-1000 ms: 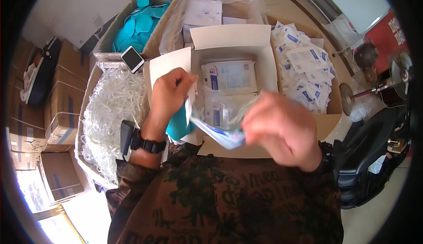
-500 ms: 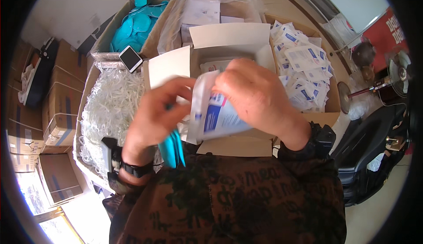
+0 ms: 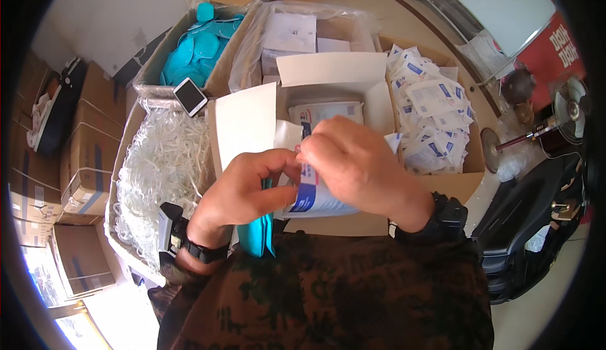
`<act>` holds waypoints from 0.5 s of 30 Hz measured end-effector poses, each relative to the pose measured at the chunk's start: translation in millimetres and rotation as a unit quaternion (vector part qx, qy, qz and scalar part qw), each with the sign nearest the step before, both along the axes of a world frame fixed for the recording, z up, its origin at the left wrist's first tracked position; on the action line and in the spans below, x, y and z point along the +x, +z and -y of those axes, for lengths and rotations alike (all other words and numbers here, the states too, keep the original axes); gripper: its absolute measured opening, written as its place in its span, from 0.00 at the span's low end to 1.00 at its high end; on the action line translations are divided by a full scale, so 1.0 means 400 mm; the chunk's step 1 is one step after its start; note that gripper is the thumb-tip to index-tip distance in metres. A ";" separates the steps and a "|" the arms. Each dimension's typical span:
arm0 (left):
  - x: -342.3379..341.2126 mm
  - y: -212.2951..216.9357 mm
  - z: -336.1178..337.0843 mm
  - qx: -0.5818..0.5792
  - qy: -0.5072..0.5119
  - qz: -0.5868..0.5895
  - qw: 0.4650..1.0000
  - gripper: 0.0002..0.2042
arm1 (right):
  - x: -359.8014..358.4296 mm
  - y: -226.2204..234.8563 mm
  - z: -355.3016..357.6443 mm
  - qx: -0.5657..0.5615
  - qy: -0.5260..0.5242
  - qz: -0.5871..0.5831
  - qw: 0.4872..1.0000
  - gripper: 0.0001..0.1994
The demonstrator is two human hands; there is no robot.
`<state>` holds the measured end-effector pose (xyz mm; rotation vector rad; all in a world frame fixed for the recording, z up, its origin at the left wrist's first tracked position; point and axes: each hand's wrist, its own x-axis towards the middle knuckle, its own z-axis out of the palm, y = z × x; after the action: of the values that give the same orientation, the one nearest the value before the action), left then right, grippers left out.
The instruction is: The person is packing several stacks of teal-colored face masks into cardboard boxes.
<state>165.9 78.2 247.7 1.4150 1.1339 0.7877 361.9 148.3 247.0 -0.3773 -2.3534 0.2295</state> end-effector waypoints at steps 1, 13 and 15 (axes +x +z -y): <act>0.008 -0.018 -0.003 0.005 -0.003 0.000 1.000 0.10 | -0.002 0.004 0.010 0.005 -0.003 0.000 1.000 0.10; -0.201 -0.042 0.041 0.210 0.425 0.113 0.873 0.05 | 0.079 0.041 -0.147 -0.190 -0.141 -0.062 0.970 0.09; -0.263 -0.040 0.062 0.249 0.393 0.120 0.877 0.06 | 0.071 0.020 -0.188 -0.291 -0.141 0.094 0.941 0.13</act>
<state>60.8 53.5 231.6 1.1721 1.3727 1.8925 390.4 223.4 254.9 -1.0527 -2.3398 0.7851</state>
